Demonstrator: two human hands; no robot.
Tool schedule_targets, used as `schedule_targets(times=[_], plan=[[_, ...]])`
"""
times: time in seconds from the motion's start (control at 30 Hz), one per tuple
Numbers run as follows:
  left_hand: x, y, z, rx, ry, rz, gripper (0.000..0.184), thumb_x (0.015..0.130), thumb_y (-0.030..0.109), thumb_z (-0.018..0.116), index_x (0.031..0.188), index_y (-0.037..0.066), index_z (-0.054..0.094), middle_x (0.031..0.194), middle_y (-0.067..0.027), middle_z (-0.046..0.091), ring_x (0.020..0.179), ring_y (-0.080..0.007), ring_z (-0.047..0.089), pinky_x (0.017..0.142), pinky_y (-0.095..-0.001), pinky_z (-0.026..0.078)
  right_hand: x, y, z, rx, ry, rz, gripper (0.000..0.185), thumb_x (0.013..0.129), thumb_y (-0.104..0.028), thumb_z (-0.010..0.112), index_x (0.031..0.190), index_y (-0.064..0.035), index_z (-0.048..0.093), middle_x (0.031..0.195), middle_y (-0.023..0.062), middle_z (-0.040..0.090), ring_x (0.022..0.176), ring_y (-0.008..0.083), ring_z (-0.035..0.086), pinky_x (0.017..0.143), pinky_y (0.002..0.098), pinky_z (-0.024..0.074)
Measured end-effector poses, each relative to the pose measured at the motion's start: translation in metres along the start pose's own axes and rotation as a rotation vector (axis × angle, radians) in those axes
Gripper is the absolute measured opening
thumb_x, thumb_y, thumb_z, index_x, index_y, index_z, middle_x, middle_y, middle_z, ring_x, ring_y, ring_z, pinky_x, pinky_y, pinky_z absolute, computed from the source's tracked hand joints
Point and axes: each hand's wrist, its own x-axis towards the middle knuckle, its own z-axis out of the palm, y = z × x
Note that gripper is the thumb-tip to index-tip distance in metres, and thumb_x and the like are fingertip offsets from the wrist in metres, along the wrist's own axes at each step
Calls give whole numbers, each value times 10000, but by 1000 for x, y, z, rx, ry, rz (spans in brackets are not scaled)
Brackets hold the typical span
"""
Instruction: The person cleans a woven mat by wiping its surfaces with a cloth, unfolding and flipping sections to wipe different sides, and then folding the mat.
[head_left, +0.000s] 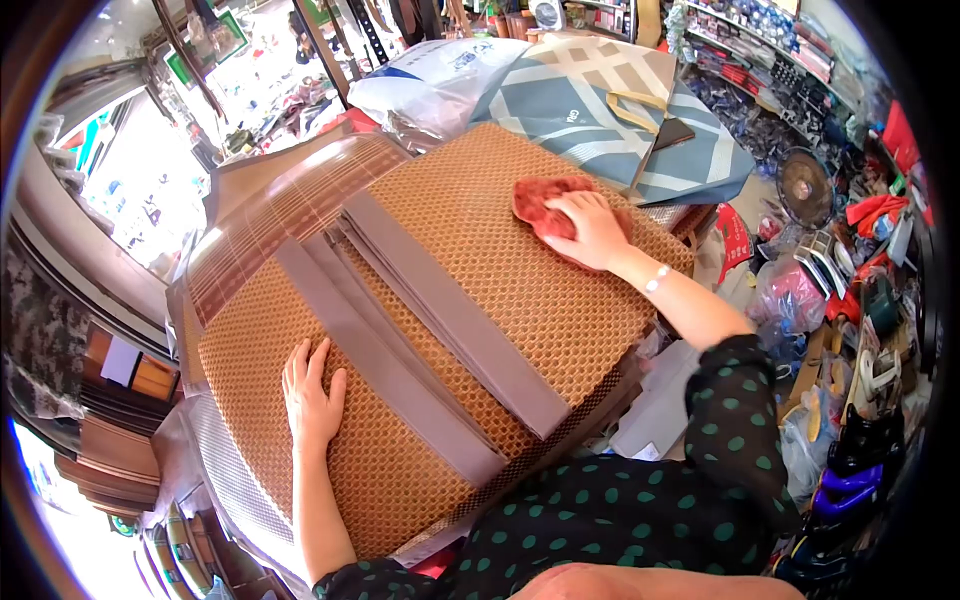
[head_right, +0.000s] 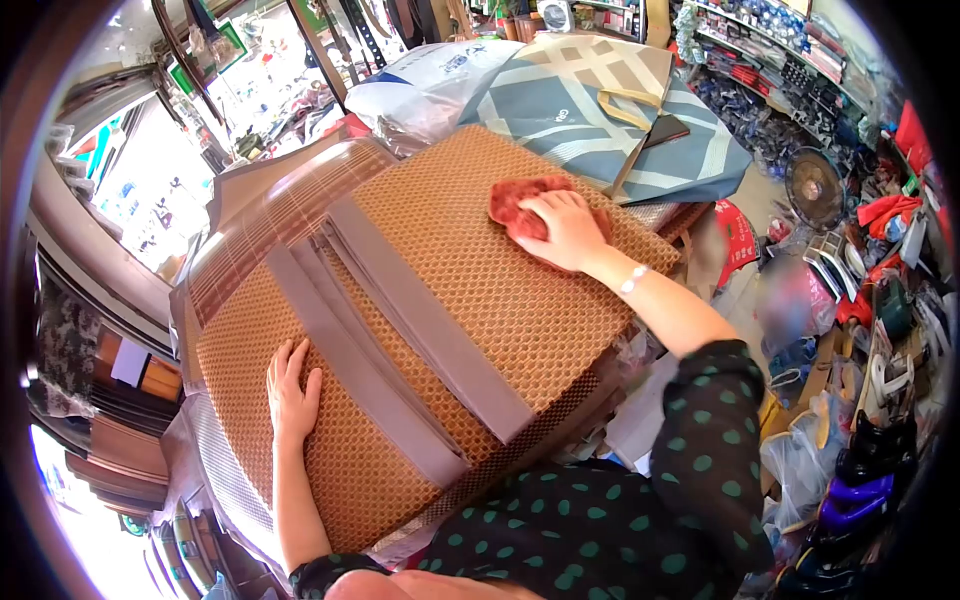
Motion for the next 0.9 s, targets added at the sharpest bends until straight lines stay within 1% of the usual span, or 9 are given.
schedule_targets(times=[0.1,0.13,0.3,0.4,0.47,0.57,0.73,0.8,0.9], plan=[[-1,0,1,1,12,13,499,940,321,586,1384,97,537,1459,-199,448,1365,-388,387,1147,-510,284,38,-24,33,18,-65,140,551,862,-482,653,1253,-98,601,1263,170,615,1239,354,519,1104,482,342],[-1,0,0,-1,15,16,498,941,318,587,1383,95,537,1459,-198,449,1364,-389,389,1146,-508,285,45,-36,40,73,-56,114,548,862,-471,657,1250,-89,605,1259,175,622,1238,353,528,1099,485,350],[-2,-3,0,-6,9,12,490,943,305,588,1380,87,537,1466,-193,449,1370,-382,387,1148,-498,287,27,-112,29,363,-39,-289,504,806,-415,714,1175,-86,616,1081,139,606,1089,315,547,1040,496,372],[-3,0,-3,-22,-5,-14,489,946,305,586,1381,88,536,1477,-191,444,1386,-374,376,1153,-493,283,-22,-128,3,392,-154,-456,568,752,-378,764,1226,-112,599,1241,126,568,1254,314,487,1081,519,337],[-4,-1,-2,-11,7,3,492,944,306,588,1382,88,535,1480,-195,441,1392,-374,370,1157,-493,279,-49,-119,-21,415,-229,-483,573,735,-362,778,1222,-117,600,1271,121,565,1284,320,480,1079,518,347],[-3,-1,-2,6,14,6,494,937,298,596,1383,94,534,1471,-192,446,1376,-379,381,1151,-495,285,-59,-81,-38,353,-178,-436,567,728,-339,779,1221,-124,598,1235,126,592,1232,337,527,1051,502,386],[0,0,-1,6,21,-3,492,928,282,601,1386,116,532,1449,-182,450,1354,-375,389,1145,-495,291,-30,-2,-15,0,-28,-49,518,817,-385,723,1225,-96,586,1202,188,616,1171,371,553,1055,498,363],[0,1,-1,-2,24,0,494,928,282,602,1389,121,528,1447,-179,449,1355,-372,385,1145,-494,292,-5,0,4,-78,22,0,497,834,-400,707,1210,-91,604,1194,195,624,1167,368,558,1065,496,355],[-1,1,0,5,27,1,491,935,287,594,1391,117,527,1455,-176,447,1358,-371,385,1148,-494,289,28,-31,28,26,7,69,494,847,-425,693,1188,-75,622,1192,185,640,1165,340,565,1062,489,363]])
